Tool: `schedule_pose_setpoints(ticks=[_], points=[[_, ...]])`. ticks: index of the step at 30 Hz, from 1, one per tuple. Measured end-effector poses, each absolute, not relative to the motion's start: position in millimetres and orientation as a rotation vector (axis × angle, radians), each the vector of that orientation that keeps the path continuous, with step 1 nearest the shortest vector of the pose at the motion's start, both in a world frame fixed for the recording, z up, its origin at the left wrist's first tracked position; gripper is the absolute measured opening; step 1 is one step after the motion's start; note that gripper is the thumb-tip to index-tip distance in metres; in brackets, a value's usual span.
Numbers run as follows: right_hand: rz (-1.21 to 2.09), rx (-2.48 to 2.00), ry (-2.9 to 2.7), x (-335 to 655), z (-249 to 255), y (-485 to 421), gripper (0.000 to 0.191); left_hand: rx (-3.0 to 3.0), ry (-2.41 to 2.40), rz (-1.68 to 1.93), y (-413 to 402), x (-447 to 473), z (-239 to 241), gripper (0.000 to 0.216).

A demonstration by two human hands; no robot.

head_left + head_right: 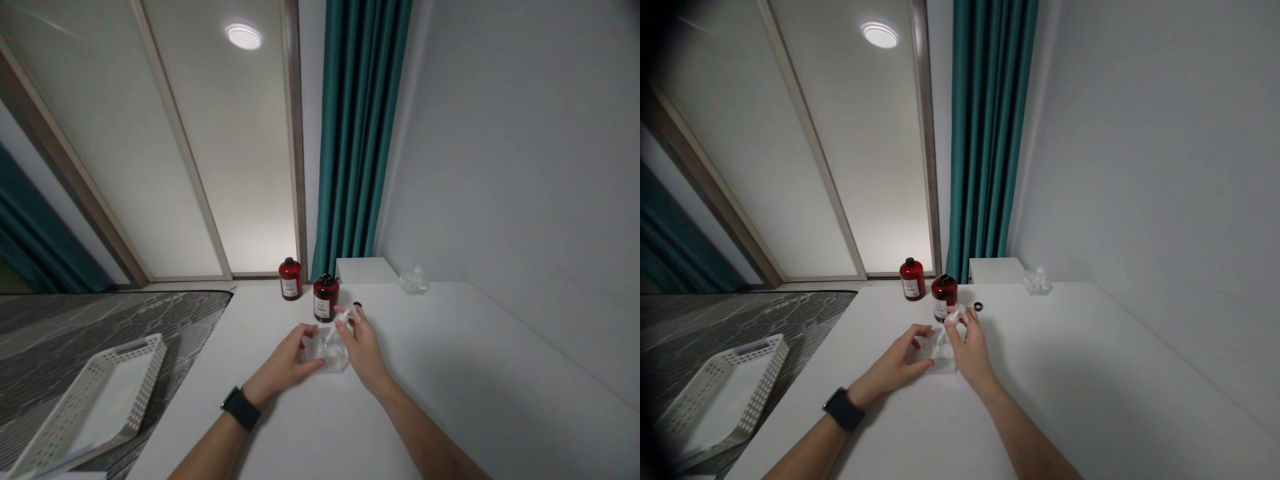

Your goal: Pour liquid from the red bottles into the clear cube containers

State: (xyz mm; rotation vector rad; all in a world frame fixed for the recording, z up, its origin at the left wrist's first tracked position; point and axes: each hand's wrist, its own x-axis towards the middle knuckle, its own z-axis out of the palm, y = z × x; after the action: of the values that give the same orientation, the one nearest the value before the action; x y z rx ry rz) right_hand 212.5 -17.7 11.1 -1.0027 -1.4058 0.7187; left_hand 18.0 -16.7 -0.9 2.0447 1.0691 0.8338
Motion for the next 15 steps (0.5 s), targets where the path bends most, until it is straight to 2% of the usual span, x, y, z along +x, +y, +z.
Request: schedule_pose_setpoints(ticks=[15], points=[[0.665, -1.007, -1.286, 210.5, 10.8, -20.3, 0.034, 2.021, 1.073, 0.841, -16.7, 19.1, -1.8, 0.053]])
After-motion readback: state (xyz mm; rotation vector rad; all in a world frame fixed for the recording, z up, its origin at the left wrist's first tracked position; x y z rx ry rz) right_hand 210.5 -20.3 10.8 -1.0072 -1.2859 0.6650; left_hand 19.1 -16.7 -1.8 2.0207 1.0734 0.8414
